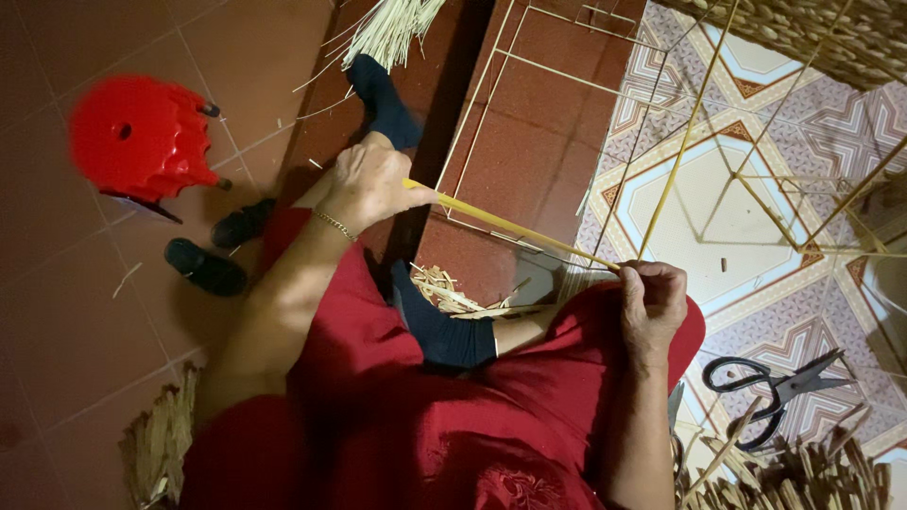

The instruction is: The person sits on the floor and assembles a rectangular bamboo frame by wrapping joints with yellow tape. They repeatedly measure, cut, and secure bamboo strips to the frame using tape, occasionally adjusting the frame's position.

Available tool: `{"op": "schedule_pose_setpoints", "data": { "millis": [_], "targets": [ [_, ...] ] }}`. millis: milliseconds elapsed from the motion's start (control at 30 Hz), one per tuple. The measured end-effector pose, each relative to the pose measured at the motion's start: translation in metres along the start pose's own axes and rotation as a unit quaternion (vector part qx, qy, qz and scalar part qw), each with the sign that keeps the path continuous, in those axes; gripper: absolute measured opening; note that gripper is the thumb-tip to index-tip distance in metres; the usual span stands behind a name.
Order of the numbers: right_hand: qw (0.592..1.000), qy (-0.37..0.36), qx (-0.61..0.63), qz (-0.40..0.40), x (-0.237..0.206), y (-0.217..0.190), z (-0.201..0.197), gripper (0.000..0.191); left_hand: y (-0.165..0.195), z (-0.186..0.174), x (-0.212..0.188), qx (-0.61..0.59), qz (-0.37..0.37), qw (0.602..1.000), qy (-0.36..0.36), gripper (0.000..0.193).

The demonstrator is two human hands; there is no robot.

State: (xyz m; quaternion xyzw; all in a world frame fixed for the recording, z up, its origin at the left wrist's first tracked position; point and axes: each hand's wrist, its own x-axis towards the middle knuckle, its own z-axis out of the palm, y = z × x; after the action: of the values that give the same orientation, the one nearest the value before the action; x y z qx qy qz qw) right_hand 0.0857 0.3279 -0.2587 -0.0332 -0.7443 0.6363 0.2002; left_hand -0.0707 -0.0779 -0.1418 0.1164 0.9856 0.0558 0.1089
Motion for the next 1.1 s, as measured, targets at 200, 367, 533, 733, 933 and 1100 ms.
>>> {"op": "schedule_pose_setpoints", "data": {
  "millis": [200,367,533,733,933,1100],
  "targets": [
    [1.0,0.008,-0.014,0.014,0.0,-0.003,0.0,0.022,0.003,0.02,-0.014,-0.088,0.137,0.969,0.186,0.032],
    [0.999,0.015,0.016,0.037,0.002,-0.005,-0.002,0.021,0.015,0.036,-0.029,-0.097,0.26,0.931,0.238,0.011],
    [0.999,0.022,0.006,0.027,0.005,-0.005,-0.002,0.023,0.018,0.04,-0.032,-0.084,0.278,0.926,0.241,0.012],
    [0.999,0.033,0.012,0.033,0.011,-0.004,-0.008,0.022,0.028,0.046,-0.023,-0.062,0.291,0.923,0.245,0.008],
    [0.998,0.056,0.035,0.023,0.022,0.005,-0.023,0.018,0.049,0.054,-0.02,-0.093,0.284,0.923,0.242,0.007],
    [0.997,0.059,0.053,0.024,0.027,0.007,-0.028,0.018,0.057,0.054,-0.017,-0.11,0.265,0.938,0.197,0.005]
  ]
}}
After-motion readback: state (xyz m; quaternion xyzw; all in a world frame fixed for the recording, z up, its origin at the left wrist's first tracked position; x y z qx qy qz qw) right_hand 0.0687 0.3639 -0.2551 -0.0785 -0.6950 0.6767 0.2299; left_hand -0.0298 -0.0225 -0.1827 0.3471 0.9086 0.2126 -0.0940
